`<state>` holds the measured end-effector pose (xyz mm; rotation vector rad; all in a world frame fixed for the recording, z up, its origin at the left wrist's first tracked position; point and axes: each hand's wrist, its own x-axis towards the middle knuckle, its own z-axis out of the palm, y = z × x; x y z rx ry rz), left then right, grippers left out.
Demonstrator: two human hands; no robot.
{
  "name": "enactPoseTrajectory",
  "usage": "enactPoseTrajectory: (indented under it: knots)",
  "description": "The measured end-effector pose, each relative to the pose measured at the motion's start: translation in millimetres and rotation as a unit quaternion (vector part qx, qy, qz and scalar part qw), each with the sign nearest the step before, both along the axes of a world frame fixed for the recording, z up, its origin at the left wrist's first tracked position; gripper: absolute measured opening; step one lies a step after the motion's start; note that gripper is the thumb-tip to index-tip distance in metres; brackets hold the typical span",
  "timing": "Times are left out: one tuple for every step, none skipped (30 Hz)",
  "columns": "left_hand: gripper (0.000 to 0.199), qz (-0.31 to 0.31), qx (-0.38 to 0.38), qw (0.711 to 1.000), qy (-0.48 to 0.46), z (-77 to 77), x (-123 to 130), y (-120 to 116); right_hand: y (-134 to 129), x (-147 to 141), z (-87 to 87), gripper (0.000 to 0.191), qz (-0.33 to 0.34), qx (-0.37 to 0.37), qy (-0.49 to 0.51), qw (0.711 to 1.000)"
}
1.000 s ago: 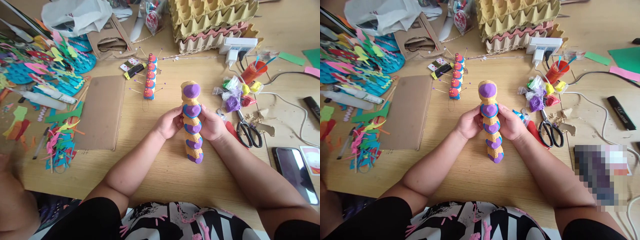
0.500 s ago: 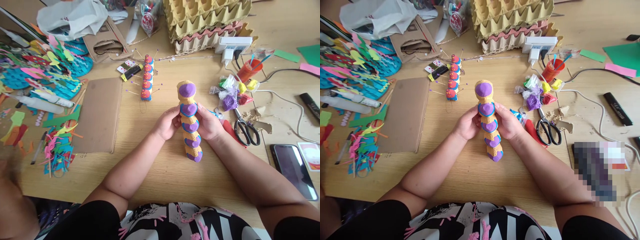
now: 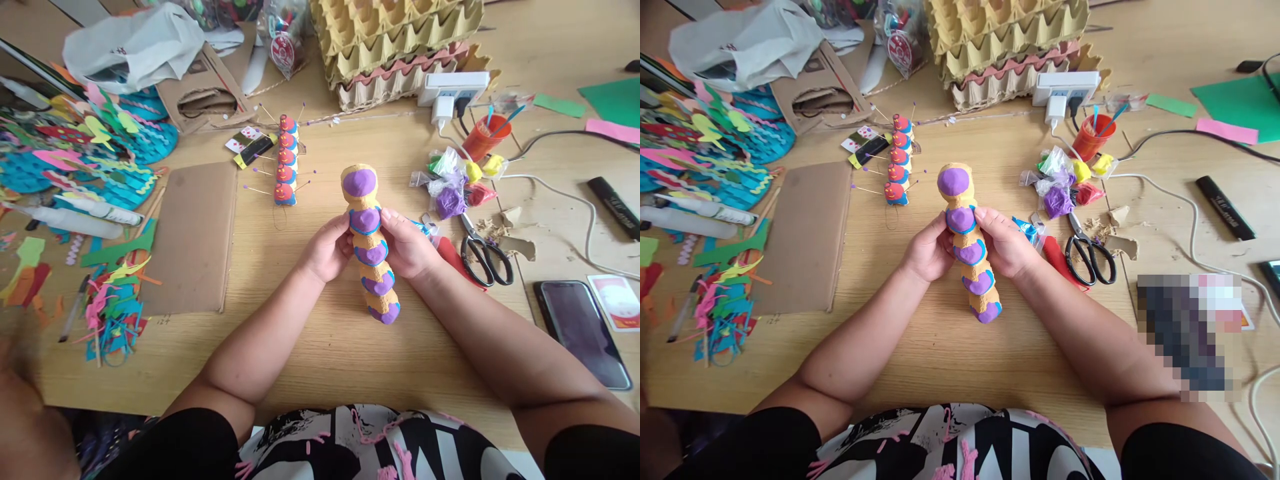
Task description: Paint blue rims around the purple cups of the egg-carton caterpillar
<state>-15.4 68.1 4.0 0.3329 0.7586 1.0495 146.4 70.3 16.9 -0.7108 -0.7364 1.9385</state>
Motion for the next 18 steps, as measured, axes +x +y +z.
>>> enactPoseTrajectory:
  knots:
    - [0.022,0.005,-0.006,1.0,0.004,1.5,0.6,-0.2,0.5,0.8,0.1,0.046,0.006,0.004,-0.005,1.0]
    - [0.022,0.011,-0.01,1.0,0.007,2.9,1.2,-0.4,1.2,1.8,-0.1,0.046,0.013,0.008,-0.009,1.0]
    - [0.021,0.014,-0.009,1.0,0.006,4.2,1.6,-0.6,2.0,2.9,-0.4,0.045,0.02,0.013,-0.011,1.0]
    - [0.021,0.017,-0.007,1.0,0.004,5.3,2.0,-0.7,2.8,3.9,-0.9,0.045,0.025,0.019,-0.012,0.999]
    - [0.021,0.019,-0.005,1.0,0.003,6.0,2.2,-0.7,3.4,4.7,-1.3,0.043,0.025,0.025,-0.011,0.999]
    - [0.021,0.02,-0.004,1.0,0.002,6.4,2.3,-0.7,3.9,5.2,-1.5,0.042,0.019,0.03,-0.01,0.999]
    - [0.021,0.021,-0.003,1.0,0.0,6.5,2.4,-0.6,4.0,5.3,-1.5,0.042,0.01,0.033,-0.009,0.999]
    - [0.02,0.024,-0.003,1.0,-0.004,6.3,2.4,-0.5,4.0,5.1,-1.3,0.042,0.001,0.036,-0.009,0.999]
    - [0.018,0.026,-0.003,1.0,-0.011,5.9,2.4,-0.4,3.7,4.7,-1.0,0.042,-0.005,0.039,-0.011,0.999]
    - [0.016,0.026,-0.002,0.999,-0.021,5.3,2.4,-0.4,3.2,4.1,-0.6,0.042,-0.01,0.042,-0.015,0.999]
    - [0.015,0.023,0.0,0.999,-0.035,4.7,2.4,-0.3,2.7,3.5,-0.4,0.042,-0.014,0.046,-0.02,0.999]
    - [0.014,0.017,0.001,0.999,-0.049,4.1,2.5,-0.4,2.1,3.0,-0.4,0.041,-0.018,0.05,-0.026,0.998]
    - [0.013,0.013,0.002,0.998,-0.061,3.6,2.7,-0.5,1.6,2.6,-0.7,0.04,-0.023,0.054,-0.032,0.998]
    - [0.012,0.01,0.002,0.998,-0.069,3.3,2.9,-0.7,1.0,2.2,-1.2,0.039,-0.03,0.057,-0.037,0.997]
    - [0.012,0.009,0.002,0.997,-0.072,3.2,3.2,-1.0,0.5,1.9,-1.7,0.038,-0.037,0.059,-0.04,0.997]
    - [0.012,0.01,0.005,0.997,-0.07,3.4,3.4,-1.3,0.0,1.5,-2.3,0.038,-0.044,0.061,-0.041,0.996]
    - [0.014,0.012,0.01,0.998,-0.066,3.9,3.6,-1.6,-0.5,1.1,-2.7,0.038,-0.051,0.06,-0.04,0.996]
    - [0.016,0.01,0.014,0.998,-0.062,4.7,3.7,-1.9,-1.0,0.6,-2.8,0.038,-0.057,0.056,-0.038,0.996]
